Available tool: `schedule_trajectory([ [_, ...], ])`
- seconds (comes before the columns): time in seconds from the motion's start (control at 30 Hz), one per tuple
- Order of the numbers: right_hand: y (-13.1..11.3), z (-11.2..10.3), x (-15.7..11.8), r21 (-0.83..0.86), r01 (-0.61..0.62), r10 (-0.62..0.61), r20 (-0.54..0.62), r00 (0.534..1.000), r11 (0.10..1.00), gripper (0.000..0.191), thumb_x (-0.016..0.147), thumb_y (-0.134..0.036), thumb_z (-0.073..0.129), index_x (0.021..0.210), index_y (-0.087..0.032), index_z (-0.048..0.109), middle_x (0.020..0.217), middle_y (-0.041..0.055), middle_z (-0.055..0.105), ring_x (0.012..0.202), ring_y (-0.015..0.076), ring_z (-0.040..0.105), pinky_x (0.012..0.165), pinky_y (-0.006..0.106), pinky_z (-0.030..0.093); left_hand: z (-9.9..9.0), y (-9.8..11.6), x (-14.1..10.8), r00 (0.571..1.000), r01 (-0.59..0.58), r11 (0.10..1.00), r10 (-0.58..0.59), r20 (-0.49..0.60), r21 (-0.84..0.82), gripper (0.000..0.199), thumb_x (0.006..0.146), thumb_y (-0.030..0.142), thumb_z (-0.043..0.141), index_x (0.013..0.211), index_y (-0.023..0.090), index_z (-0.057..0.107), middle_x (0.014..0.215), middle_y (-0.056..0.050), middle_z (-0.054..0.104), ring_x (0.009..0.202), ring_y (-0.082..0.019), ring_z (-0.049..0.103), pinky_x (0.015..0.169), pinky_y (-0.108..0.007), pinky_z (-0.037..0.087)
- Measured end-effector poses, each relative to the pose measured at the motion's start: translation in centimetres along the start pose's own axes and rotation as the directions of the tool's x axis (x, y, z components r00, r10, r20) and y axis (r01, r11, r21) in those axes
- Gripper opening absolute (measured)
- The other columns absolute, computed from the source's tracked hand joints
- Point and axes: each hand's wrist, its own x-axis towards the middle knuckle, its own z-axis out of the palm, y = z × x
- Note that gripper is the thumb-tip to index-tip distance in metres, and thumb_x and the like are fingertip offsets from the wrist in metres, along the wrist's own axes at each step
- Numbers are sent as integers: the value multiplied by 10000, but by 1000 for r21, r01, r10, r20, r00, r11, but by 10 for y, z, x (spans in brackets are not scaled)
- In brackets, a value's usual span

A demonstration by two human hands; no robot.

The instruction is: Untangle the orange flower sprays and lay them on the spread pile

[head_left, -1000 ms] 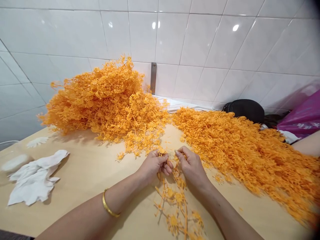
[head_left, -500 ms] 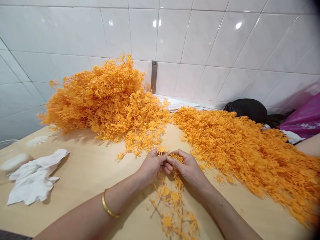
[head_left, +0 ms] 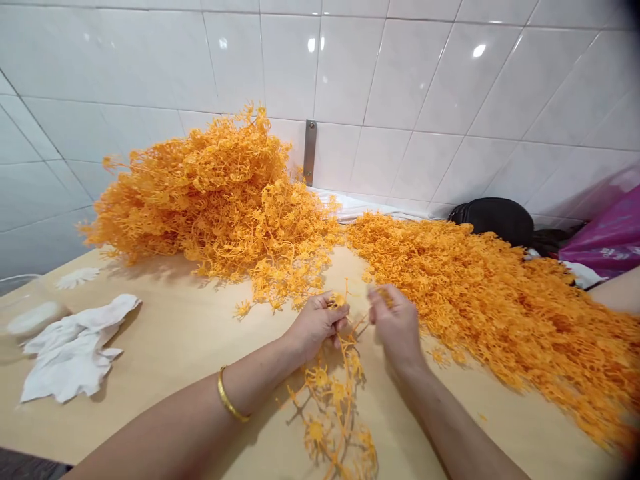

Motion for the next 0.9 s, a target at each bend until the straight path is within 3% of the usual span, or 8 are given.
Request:
schedule_trajectory([
  [0.07, 4, -13, 14, 167, -88, 122, -205, 971, 982, 254, 695, -423, 543, 639, -181, 487, 437, -64, 403, 391, 82, 375, 389, 203, 302, -1, -1, -1, 999, 7, 1000, -7, -34, 5, 255, 596, 299, 635, 575, 173, 414, 380, 87, 376, 292, -30, 273, 289, -161, 306],
  [0.13, 5, -22, 21, 258, -87, 152, -244, 958, 962, 228, 675, -395, 575, 697, -178, 507, 496, -52, 453, 417, 85, 426, 419, 211, 355, -1, -2, -2, 998, 19, 1000, -18, -55, 18, 254, 606, 300, 624, 573, 174, 407, 377, 84, 384, 286, -32, 282, 291, -166, 307],
  [0.27, -9, -15, 7, 146, 71, -82, 72, 994, 987, 322, 761, -348, 500, 1052, -213, 534, 616, -25, 517, 462, 82, 438, 480, 225, 379, 1, -3, -1, 996, 33, 996, -25, -85, 86, 214, 629, 290, 607, 594, 169, 434, 372, 84, 400, 260, -26, 263, 299, -178, 311],
  [0.4, -24, 1, -14, -30, 296, -273, 310, 911, 955, 338, 743, -336, 533, 1051, -202, 573, 729, 16, 563, 595, 121, 488, 603, 256, 397, 1, -6, -1, 995, 7, 993, 5, -102, 115, 209, 637, 246, 578, 557, 176, 398, 369, 79, 403, 259, -34, 282, 286, -174, 286],
  [0.57, -21, 10, -21, -91, 363, -267, 516, 814, 927, 191, 775, -261, 479, 901, -203, 609, 782, 25, 598, 707, 151, 523, 639, 249, 391, -1, -8, -2, 996, -35, 987, 48, -78, 158, 128, 636, 203, 542, 589, 172, 427, 393, 78, 403, 284, -43, 312, 287, -169, 295],
  [0.67, -16, 13, -20, -79, 349, -293, 388, 874, 934, 182, 807, -253, 427, 715, -180, 566, 614, -11, 515, 585, 115, 470, 552, 221, 355, 0, -4, -3, 998, -23, 981, 32, -46, 194, 181, 671, 258, 533, 573, 170, 411, 394, 72, 405, 285, -38, 310, 292, -163, 285],
  [0.8, -14, 5, -8, 47, 221, -224, 105, 969, 974, 183, 797, -337, 450, 718, -181, 504, 508, -52, 403, 470, 89, 395, 486, 217, 333, 3, -2, -1, 1000, -24, 973, 27, -9, 231, 186, 679, 269, 541, 578, 165, 425, 388, 74, 384, 295, -30, 284, 293, -148, 261],
  [0.9, -13, -20, 13, 183, 233, -174, -288, 942, 955, 216, 788, -405, 421, 718, -202, 444, 540, -55, 374, 426, 86, 359, 442, 231, 345, 3, -3, 0, 1000, -12, 973, 15, -13, 233, 173, 670, 259, 551, 582, 165, 436, 387, 76, 376, 298, -31, 285, 297, -147, 259],
])
